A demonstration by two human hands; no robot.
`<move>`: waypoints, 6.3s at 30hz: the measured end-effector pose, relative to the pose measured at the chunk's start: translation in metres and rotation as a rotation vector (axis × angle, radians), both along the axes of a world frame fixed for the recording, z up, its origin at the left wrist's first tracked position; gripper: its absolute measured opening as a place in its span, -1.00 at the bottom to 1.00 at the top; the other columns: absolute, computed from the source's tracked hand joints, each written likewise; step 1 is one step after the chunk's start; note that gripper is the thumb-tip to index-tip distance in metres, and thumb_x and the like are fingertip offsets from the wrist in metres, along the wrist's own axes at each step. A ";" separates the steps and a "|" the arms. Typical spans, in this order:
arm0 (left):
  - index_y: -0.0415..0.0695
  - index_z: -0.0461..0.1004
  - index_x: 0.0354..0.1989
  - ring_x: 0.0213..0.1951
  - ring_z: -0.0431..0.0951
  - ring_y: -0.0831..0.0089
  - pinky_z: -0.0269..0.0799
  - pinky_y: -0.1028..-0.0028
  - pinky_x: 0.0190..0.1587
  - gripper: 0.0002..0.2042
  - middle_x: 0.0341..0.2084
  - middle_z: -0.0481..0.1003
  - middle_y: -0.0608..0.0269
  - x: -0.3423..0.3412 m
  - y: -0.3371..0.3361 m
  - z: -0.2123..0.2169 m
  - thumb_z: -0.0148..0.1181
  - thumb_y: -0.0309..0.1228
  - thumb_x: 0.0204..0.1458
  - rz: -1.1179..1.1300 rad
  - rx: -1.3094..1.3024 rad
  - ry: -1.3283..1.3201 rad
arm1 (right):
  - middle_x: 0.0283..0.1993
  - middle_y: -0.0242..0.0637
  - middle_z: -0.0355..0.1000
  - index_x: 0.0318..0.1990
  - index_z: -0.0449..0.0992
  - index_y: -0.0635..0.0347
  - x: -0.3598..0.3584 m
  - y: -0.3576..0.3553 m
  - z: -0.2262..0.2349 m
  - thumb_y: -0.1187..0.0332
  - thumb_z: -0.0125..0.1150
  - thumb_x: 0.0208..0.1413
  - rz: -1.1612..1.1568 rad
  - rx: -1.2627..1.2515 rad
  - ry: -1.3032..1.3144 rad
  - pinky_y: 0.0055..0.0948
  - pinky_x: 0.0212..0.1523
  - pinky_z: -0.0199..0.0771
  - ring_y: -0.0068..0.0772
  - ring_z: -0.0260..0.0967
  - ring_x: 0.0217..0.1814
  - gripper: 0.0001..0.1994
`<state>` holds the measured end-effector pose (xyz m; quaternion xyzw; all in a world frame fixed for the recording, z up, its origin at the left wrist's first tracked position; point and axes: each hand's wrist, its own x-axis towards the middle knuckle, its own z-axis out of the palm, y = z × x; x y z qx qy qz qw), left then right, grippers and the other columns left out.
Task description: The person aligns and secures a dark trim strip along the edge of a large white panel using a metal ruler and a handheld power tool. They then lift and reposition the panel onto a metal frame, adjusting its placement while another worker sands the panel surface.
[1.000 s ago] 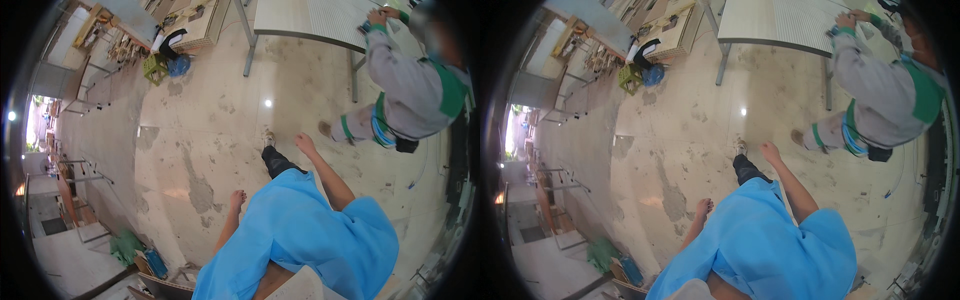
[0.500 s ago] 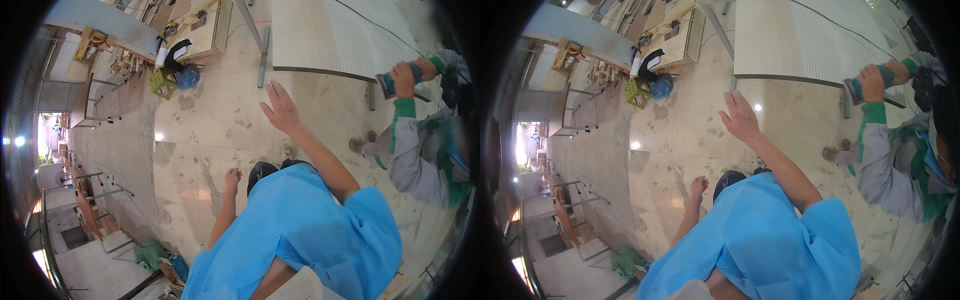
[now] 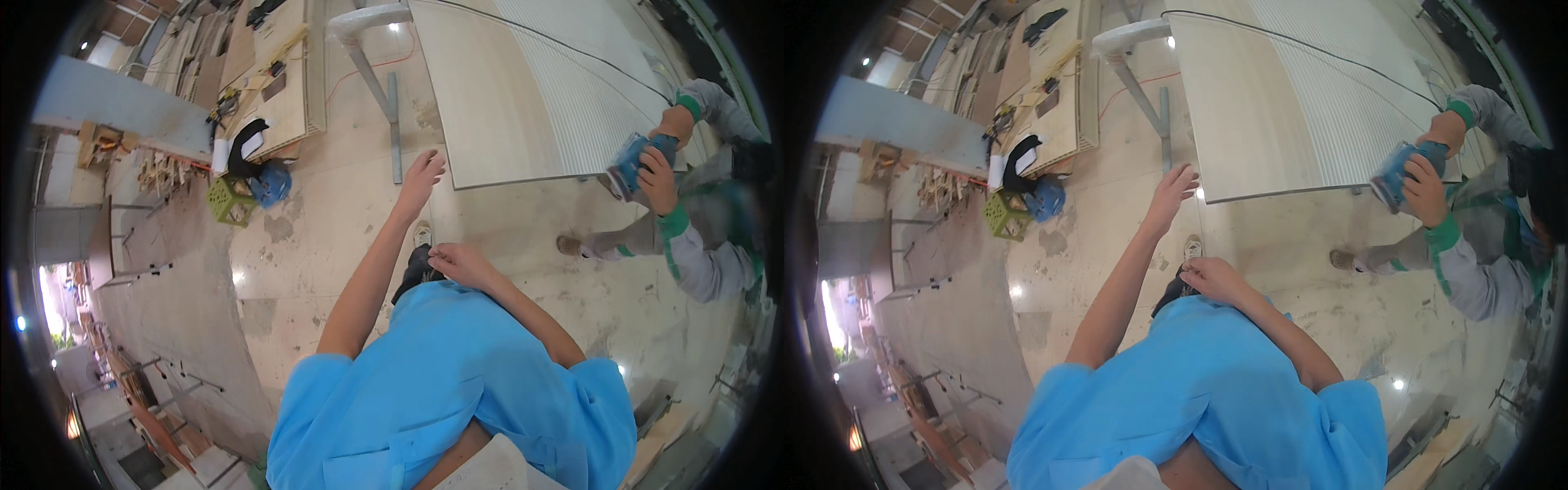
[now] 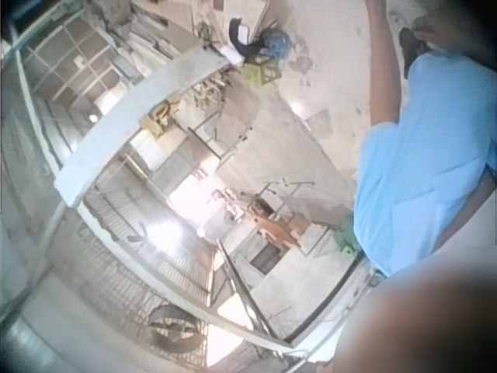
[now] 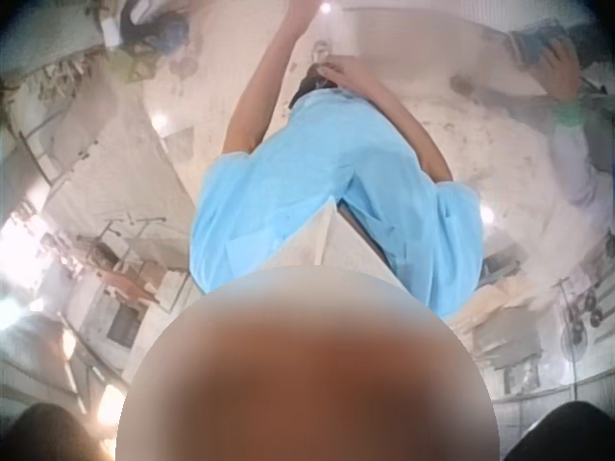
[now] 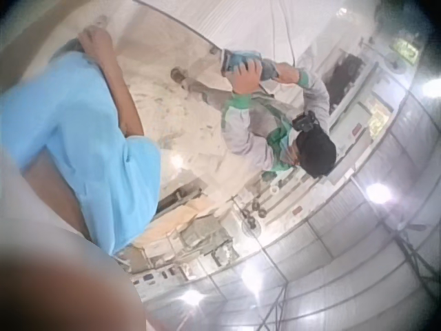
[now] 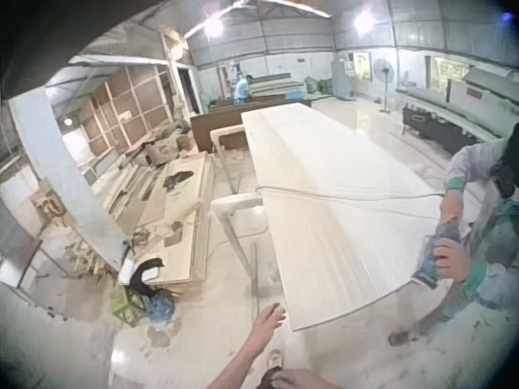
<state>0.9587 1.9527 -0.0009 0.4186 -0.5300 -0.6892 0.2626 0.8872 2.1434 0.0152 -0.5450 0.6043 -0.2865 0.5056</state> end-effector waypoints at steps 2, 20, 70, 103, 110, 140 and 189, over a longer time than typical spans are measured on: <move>-0.34 0.42 0.18 -0.05 0.57 0.34 0.45 0.33 0.09 -0.44 -0.08 0.57 0.14 -0.030 -0.022 -0.003 0.05 -0.01 0.34 -0.092 0.074 0.001 | -0.25 -0.03 0.57 -0.02 0.58 0.29 -0.002 -0.011 0.001 0.19 0.20 0.26 0.019 0.031 0.075 -0.19 -0.19 0.51 -0.03 0.54 -0.24 -0.66; -0.18 0.44 0.06 -0.25 0.51 0.53 0.49 0.43 -0.13 -0.50 -0.28 0.49 0.33 -0.037 -0.072 -0.012 0.15 0.05 0.27 -0.258 0.275 0.035 | -0.11 -0.02 0.61 0.07 0.52 0.41 -0.002 -0.047 -0.004 0.15 0.16 0.34 -0.530 0.146 -0.002 -0.30 -0.01 0.56 -0.17 0.59 -0.12 -0.58; -0.19 0.43 0.14 -0.10 0.54 0.40 0.45 0.40 -0.02 -0.50 -0.15 0.54 0.21 -0.009 -0.109 -0.017 0.07 0.03 0.33 -0.274 0.345 0.027 | -0.10 0.00 0.59 -0.02 0.56 0.28 0.047 -0.060 -0.030 -0.09 0.16 0.27 -0.410 0.190 -0.056 -0.15 -0.01 0.54 -0.03 0.57 -0.05 -0.48; -0.26 0.46 0.01 -0.38 0.56 0.42 0.46 0.48 -0.38 -0.66 -0.35 0.56 0.16 0.194 -0.067 -0.202 0.07 -0.20 0.32 -0.166 0.577 -0.563 | 0.13 0.09 0.51 0.20 0.46 0.29 0.059 -0.038 -0.061 -0.07 0.11 0.28 -0.373 0.351 0.141 -0.10 0.22 0.43 0.11 0.45 0.20 -0.41; -0.23 0.45 -0.09 -0.53 0.46 0.52 0.37 0.54 -0.50 -0.73 -0.49 0.49 0.26 0.183 -0.072 -0.201 0.03 -0.23 0.34 -0.193 0.597 -0.547 | 0.01 0.12 0.53 0.12 0.50 0.26 0.055 -0.040 -0.064 -0.06 0.10 0.27 -0.374 0.324 0.179 0.00 0.11 0.46 0.16 0.49 0.08 -0.46; -0.31 0.46 0.04 -0.40 0.57 0.36 0.48 0.40 -0.39 -0.65 -0.26 0.59 0.04 0.173 -0.079 -0.229 0.08 -0.24 0.29 -0.232 0.573 -0.556 | 0.07 0.08 0.54 0.13 0.49 0.28 0.037 -0.054 -0.091 -0.05 0.12 0.24 -0.341 0.314 0.211 -0.05 0.12 0.48 0.10 0.50 0.12 -0.44; -0.33 0.22 0.27 0.09 0.47 0.29 0.42 0.25 0.14 -0.40 0.04 0.45 -0.01 -0.055 -0.075 0.012 -0.01 0.01 0.36 -0.165 0.178 0.000 | 0.44 0.03 0.23 0.29 0.44 0.13 -0.056 -0.108 0.026 0.05 0.17 0.25 -0.838 -0.433 0.914 0.02 0.46 0.08 0.03 0.12 0.50 -0.47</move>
